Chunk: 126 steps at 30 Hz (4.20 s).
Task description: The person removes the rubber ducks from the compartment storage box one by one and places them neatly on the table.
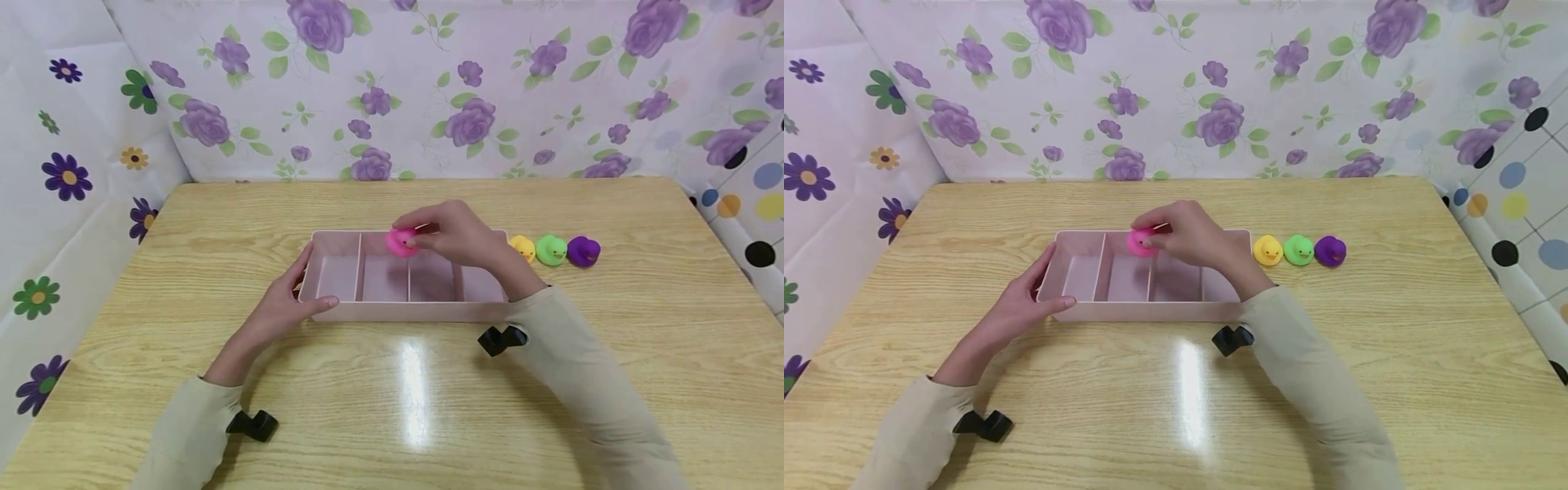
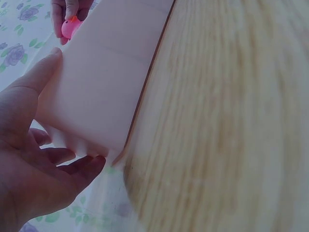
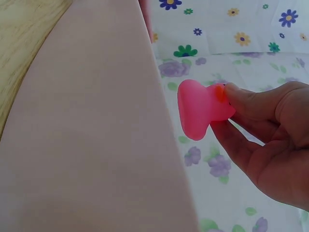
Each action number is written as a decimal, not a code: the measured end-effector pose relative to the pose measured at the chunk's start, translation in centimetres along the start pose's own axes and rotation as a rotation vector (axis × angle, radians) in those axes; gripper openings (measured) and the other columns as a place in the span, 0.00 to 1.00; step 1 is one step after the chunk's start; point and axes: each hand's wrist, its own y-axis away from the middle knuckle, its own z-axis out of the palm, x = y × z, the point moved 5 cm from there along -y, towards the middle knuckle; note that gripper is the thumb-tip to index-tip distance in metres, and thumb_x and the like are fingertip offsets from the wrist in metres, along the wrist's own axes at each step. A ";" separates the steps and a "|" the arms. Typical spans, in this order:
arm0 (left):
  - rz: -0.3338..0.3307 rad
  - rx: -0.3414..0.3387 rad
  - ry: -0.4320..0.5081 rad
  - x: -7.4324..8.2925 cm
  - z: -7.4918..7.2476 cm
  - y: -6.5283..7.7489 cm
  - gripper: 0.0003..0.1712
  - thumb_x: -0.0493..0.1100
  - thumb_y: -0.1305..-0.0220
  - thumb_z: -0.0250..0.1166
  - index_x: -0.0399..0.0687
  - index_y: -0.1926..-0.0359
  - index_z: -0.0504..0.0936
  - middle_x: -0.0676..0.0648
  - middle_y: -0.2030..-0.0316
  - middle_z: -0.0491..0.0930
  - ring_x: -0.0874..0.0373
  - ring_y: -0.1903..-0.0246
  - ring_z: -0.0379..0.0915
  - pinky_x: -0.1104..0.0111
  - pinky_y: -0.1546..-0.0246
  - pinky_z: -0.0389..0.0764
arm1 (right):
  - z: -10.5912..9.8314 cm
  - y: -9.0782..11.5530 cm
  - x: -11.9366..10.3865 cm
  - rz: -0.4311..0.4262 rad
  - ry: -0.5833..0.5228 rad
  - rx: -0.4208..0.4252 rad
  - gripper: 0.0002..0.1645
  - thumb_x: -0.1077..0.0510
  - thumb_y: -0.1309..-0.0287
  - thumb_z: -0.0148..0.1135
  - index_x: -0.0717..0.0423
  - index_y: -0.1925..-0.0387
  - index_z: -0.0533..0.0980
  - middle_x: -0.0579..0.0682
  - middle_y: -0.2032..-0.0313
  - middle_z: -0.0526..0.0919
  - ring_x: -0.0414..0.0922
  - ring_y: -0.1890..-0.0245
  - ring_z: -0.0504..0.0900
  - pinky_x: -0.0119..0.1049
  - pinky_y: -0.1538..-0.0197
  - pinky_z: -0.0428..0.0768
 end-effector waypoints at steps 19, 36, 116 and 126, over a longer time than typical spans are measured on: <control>-0.005 0.000 -0.010 -0.5 0.0 -0.1 0.59 0.42 0.37 0.71 0.56 0.20 0.38 0.32 0.28 0.57 0.37 0.38 0.66 0.53 0.46 0.76 | -3.5 2.7 2.6 0.057 0.035 0.089 0.17 0.70 0.41 0.66 0.64 0.49 0.83 0.58 0.51 0.86 0.51 0.49 0.84 0.43 0.46 0.81; -0.001 -0.005 -0.011 0.1 0.0 0.1 0.59 0.42 0.37 0.71 0.55 0.20 0.38 0.32 0.28 0.57 0.39 0.35 0.62 0.50 0.41 0.72 | -6.2 4.8 3.9 0.126 0.106 0.107 0.18 0.69 0.39 0.66 0.65 0.46 0.82 0.61 0.50 0.85 0.55 0.50 0.83 0.48 0.47 0.81; 0.013 -0.002 -0.009 0.2 0.1 0.3 0.58 0.41 0.36 0.70 0.53 0.20 0.38 0.31 0.28 0.56 0.39 0.35 0.63 0.52 0.44 0.74 | -16.9 16.9 17.3 0.575 0.315 0.202 0.28 0.52 0.28 0.57 0.68 0.36 0.73 0.76 0.41 0.72 0.70 0.43 0.70 0.66 0.46 0.70; 0.018 -0.001 -0.011 0.1 0.1 0.3 0.58 0.41 0.36 0.70 0.52 0.20 0.38 0.31 0.27 0.55 0.38 0.35 0.63 0.52 0.44 0.74 | -16.8 18.7 19.4 0.643 0.238 0.188 0.31 0.49 0.28 0.56 0.69 0.35 0.70 0.78 0.37 0.66 0.74 0.37 0.62 0.71 0.40 0.62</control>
